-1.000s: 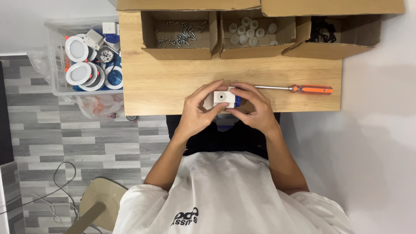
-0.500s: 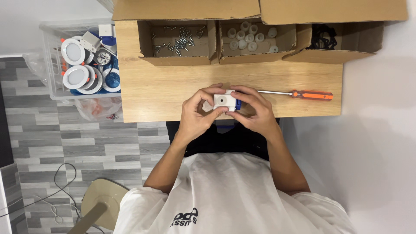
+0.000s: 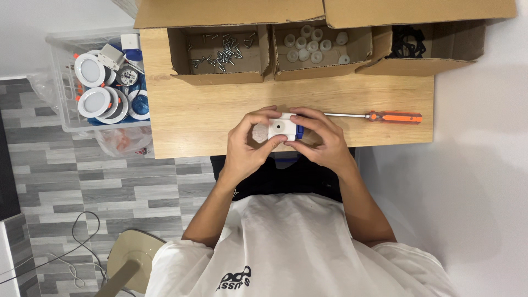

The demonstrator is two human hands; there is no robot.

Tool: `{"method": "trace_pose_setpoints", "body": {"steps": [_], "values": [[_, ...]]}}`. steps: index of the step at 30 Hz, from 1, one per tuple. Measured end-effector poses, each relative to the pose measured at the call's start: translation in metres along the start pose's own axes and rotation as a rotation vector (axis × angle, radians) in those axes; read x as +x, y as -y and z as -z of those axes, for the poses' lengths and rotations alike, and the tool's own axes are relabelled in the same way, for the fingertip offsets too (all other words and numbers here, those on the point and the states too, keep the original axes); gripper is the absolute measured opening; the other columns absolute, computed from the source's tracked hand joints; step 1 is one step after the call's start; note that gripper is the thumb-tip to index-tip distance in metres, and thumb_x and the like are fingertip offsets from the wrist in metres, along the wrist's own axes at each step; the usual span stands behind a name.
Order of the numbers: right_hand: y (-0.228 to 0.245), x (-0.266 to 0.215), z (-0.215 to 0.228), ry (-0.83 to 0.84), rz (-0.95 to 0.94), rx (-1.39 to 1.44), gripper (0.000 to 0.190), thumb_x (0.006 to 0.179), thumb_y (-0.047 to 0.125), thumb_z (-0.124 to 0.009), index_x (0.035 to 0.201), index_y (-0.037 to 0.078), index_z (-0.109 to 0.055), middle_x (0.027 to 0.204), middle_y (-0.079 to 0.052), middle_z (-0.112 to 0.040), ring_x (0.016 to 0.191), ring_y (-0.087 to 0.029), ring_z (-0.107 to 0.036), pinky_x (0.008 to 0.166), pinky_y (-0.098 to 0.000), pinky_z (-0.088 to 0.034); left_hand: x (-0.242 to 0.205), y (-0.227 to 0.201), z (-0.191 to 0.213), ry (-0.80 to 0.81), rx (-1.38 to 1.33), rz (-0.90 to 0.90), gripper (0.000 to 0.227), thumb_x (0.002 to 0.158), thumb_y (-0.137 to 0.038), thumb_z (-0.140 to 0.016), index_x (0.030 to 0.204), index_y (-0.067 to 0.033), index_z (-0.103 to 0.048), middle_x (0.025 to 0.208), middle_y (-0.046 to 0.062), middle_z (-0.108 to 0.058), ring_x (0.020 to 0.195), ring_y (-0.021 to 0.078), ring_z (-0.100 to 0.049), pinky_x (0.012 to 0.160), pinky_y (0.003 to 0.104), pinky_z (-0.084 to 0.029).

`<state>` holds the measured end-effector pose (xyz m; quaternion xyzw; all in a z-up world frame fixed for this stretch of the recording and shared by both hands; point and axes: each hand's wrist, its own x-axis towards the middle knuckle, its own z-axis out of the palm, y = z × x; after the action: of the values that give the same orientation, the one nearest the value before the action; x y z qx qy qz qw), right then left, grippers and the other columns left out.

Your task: The person assembles small white and blue electrical components on a wooden table. They use an orange screwdriver to tighten screws into the components, then separate and reassemble the parts. Cardboard boxes containing screws and other hardware are visible nearby.

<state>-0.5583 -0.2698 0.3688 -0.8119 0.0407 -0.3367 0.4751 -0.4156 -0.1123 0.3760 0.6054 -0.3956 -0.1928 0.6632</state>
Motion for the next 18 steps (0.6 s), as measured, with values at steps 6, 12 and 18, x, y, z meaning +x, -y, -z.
{"method": "trace_pose_setpoints", "body": {"steps": [6,12,18], "values": [[0.001,0.001,0.000,0.003,0.008,-0.008,0.052,0.083,-0.001,-0.094,0.132,-0.002,-0.076,0.132,-0.025,-0.075,0.120,-0.043,-0.076,0.102,-0.0505,-0.060,0.002,-0.005,0.003,0.028,0.096,-0.071,0.038,0.088,-0.006,-0.093,0.123,-0.0041,-0.078,0.123,0.015,-0.078,0.132,0.0397,-0.070,0.109,0.052,-0.060],[-0.001,-0.001,0.001,0.014,-0.017,0.005,0.054,0.083,-0.001,-0.094,0.134,0.000,-0.076,0.133,-0.023,-0.074,0.121,-0.042,-0.075,0.103,-0.0506,-0.059,0.000,-0.004,0.001,0.002,0.066,-0.057,0.034,0.087,-0.006,-0.094,0.115,-0.0024,-0.075,0.119,0.015,-0.079,0.130,0.0396,-0.072,0.107,0.052,-0.060],[0.002,0.000,0.002,0.016,-0.007,-0.001,0.054,0.084,0.001,-0.093,0.135,0.001,-0.075,0.134,-0.023,-0.074,0.121,-0.041,-0.075,0.103,-0.0508,-0.059,0.004,-0.017,0.007,0.052,0.153,-0.028,0.043,0.090,-0.009,-0.092,0.127,-0.0055,-0.072,0.125,0.014,-0.077,0.133,0.0395,-0.069,0.107,0.053,-0.060]]}}
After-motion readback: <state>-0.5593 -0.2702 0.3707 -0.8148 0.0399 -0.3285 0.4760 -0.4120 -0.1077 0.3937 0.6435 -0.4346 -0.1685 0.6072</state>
